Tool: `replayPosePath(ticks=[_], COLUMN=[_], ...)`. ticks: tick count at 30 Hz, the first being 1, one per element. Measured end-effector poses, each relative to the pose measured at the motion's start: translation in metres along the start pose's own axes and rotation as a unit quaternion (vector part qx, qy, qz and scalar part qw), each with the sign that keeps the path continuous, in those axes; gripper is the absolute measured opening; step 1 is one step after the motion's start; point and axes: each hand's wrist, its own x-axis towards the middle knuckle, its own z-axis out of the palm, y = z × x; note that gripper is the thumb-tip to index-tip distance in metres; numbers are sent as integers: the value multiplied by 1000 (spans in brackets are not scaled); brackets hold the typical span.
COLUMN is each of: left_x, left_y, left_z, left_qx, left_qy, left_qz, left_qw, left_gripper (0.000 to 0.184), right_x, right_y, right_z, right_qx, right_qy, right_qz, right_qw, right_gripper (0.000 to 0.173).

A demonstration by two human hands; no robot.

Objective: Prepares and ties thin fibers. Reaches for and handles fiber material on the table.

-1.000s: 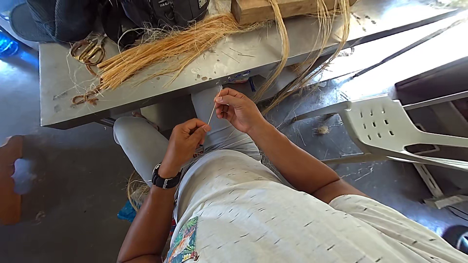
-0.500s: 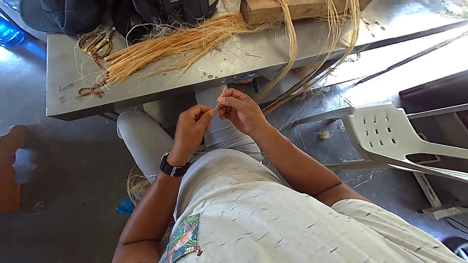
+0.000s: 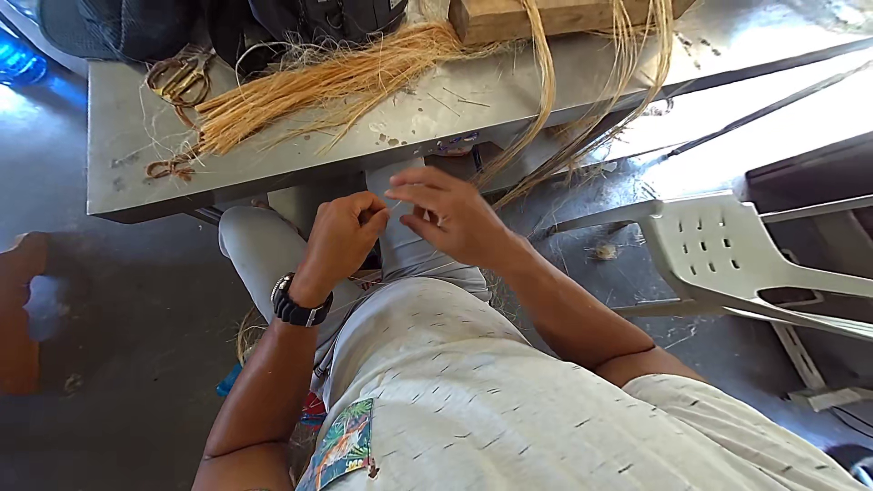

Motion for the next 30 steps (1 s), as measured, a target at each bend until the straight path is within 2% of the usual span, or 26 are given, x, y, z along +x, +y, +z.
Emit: replayPosePath(ticks=[2, 5, 8, 11, 14, 21, 25, 30], left_x=[0, -1, -4, -4, -3, 9, 1, -2], left_y=[1, 0, -3, -6, -13, -18, -33, -37], left_z=[-2, -6, -8, -11, -14, -16, -12, -14], left_qx=[-2, -15, -32, -28, -4, 33, 35, 39], left_qy=[-7, -18, -26, -26, -26, -20, 4, 19], left_qz=[11, 21, 37, 61, 85, 104, 97, 94], left_qw=[1000, 999, 998, 997, 996, 994, 995, 995], left_gripper=[17, 17, 17, 17, 17, 18, 20, 19], right_x=[0, -1, -3, -3, -5, -14, -15, -16], right_y=[9, 16, 12, 12, 15, 30, 32, 31], right_z=[10, 12, 8, 5, 2, 7, 7, 6], right_qx=[-5, 29, 140, 280, 377, 521, 549, 558], right_qy=[-23, -4, -12, -37, -66, -102, -103, -71], right_qz=[-18, -11, 82, 190, 259, 331, 352, 358], right_qw=[1000, 1000, 987, 940, 887, 780, 751, 745], right_gripper=[27, 11, 10, 11, 13, 17, 18, 18])
